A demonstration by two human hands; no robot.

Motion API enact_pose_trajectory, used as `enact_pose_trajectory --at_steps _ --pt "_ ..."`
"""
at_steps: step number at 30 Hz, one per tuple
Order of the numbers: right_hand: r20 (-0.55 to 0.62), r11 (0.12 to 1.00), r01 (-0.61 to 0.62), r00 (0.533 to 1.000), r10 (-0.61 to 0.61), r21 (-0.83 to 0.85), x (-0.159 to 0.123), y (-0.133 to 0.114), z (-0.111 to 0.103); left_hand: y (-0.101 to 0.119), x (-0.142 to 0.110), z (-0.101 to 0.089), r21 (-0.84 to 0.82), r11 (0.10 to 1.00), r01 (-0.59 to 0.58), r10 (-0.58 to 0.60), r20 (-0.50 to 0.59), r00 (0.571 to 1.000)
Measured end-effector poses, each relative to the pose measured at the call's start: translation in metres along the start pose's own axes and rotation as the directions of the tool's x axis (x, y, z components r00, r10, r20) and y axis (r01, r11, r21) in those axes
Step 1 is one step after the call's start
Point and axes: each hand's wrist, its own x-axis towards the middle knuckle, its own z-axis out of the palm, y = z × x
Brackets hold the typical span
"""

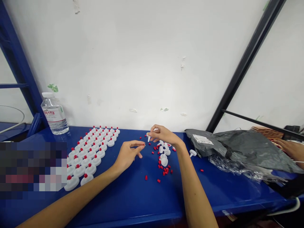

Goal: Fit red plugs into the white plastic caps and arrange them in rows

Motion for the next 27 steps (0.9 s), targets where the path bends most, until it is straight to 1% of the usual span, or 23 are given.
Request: enact_pose_trajectory --at_steps 3,6,9,15,20,23,27 --pt "0.105 0.994 0.025 0.994 -0.036 0.107 0.003 -0.002 0.006 0.001 0.002 -0.002 -0.070 0.998 0.005 -0.007 -0.029 1.000" --pt "0.139 0.993 0.038 0.989 -0.053 0.108 0.004 -0.004 0.009 0.001 0.003 -0.003 -0.104 0.995 0.000 -0.003 -0.029 1.000" --pt "0.132 0.992 0.063 0.988 -0.077 0.106 0.003 -0.006 0.011 0.002 0.003 -0.004 -0.116 0.993 -0.003 -0.002 -0.045 0.999" --pt "0.055 0.984 0.118 0.990 -0.126 0.132 0.002 -0.008 0.015 0.001 0.003 -0.002 -0.139 0.990 -0.011 0.004 -0.052 0.999" --pt "0.092 0.984 0.118 0.987 -0.130 0.135 0.003 -0.008 0.017 0.001 0.003 -0.003 -0.188 0.982 0.004 -0.020 -0.083 0.996" --pt "0.113 0.982 0.141 0.981 -0.156 0.126 0.005 -0.008 0.019 0.003 0.003 -0.005 -0.222 0.975 0.024 -0.045 -0.088 0.995" --pt "0.073 0.979 0.195 0.977 -0.198 0.051 0.006 -0.008 0.021 0.004 0.004 -0.007 -0.232 0.973 0.018 -0.036 -0.073 0.997"
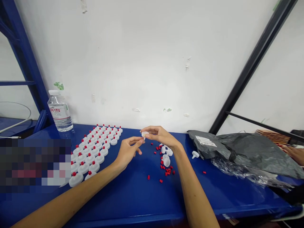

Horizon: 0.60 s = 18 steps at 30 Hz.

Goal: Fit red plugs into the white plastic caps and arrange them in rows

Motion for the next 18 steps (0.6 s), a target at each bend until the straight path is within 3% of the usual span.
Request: enact_pose_trajectory --at_steps 8,18 --pt "-0.003 0.998 -0.032 0.999 0.032 0.053 0.002 0.004 -0.001 0.005 -0.003 0.001 -0.052 0.998 0.018 -0.020 -0.033 0.999" --pt "0.071 0.969 -0.131 0.990 0.119 0.207 0.000 0.010 -0.007 0.009 -0.007 0.001 -0.100 0.990 -0.098 0.093 -0.060 0.994"
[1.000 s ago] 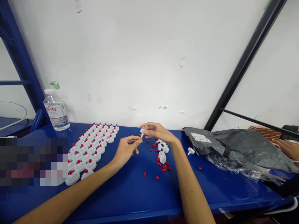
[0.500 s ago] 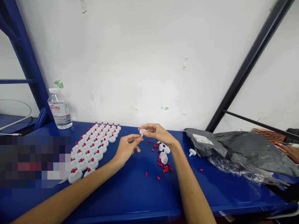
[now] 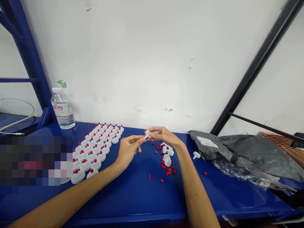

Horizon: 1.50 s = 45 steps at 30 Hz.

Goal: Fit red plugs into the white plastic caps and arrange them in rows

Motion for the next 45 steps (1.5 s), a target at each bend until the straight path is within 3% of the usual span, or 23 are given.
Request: enact_pose_trajectory --at_steps 6,10,13,20,26,45 --pt "0.150 0.956 -0.097 0.987 0.057 0.276 0.009 0.028 -0.009 0.003 0.002 -0.002 -0.040 0.999 -0.014 0.018 0.110 0.994" --pt "0.184 0.925 -0.085 0.983 0.016 0.371 0.012 0.038 -0.010 0.004 0.001 -0.002 -0.061 0.996 0.070 -0.058 0.178 0.982" --pt "0.189 0.923 -0.084 0.982 0.012 0.376 0.011 0.036 -0.006 0.002 -0.003 0.001 -0.040 0.992 0.117 -0.103 0.246 0.964" --pt "0.212 0.920 -0.095 0.977 0.013 0.379 0.009 0.031 -0.005 0.006 -0.013 0.006 0.066 0.996 -0.057 0.039 0.239 0.970" --pt "0.291 0.919 -0.078 0.956 -0.042 0.387 0.006 0.030 -0.008 0.011 -0.015 0.004 0.125 0.986 -0.114 0.083 0.231 0.969" --pt "0.378 0.894 -0.067 0.918 -0.118 0.442 0.008 0.031 -0.007 0.006 -0.014 -0.002 0.118 0.980 -0.159 0.118 0.298 0.947"
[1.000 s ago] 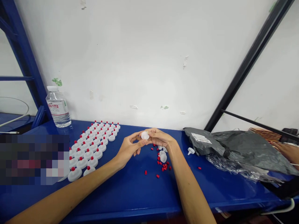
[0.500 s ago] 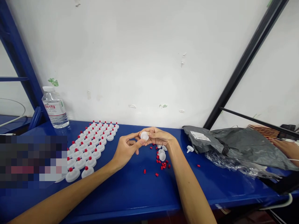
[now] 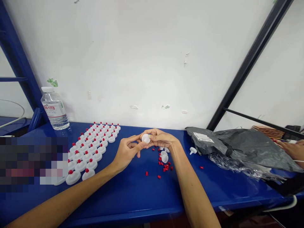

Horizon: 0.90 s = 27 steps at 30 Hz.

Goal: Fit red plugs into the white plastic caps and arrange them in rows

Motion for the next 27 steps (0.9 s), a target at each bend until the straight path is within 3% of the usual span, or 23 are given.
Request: enact_pose_trajectory --at_steps 17,27 --pt "-0.066 0.996 -0.045 0.997 0.040 -0.075 -0.005 -0.004 0.005 -0.003 -0.001 0.002 0.016 1.000 -0.017 0.017 0.040 0.999" --pt "-0.252 0.998 0.050 0.966 -0.056 -0.032 0.009 0.000 0.008 -0.008 0.009 0.005 -0.039 0.996 0.081 -0.086 -0.171 0.981"
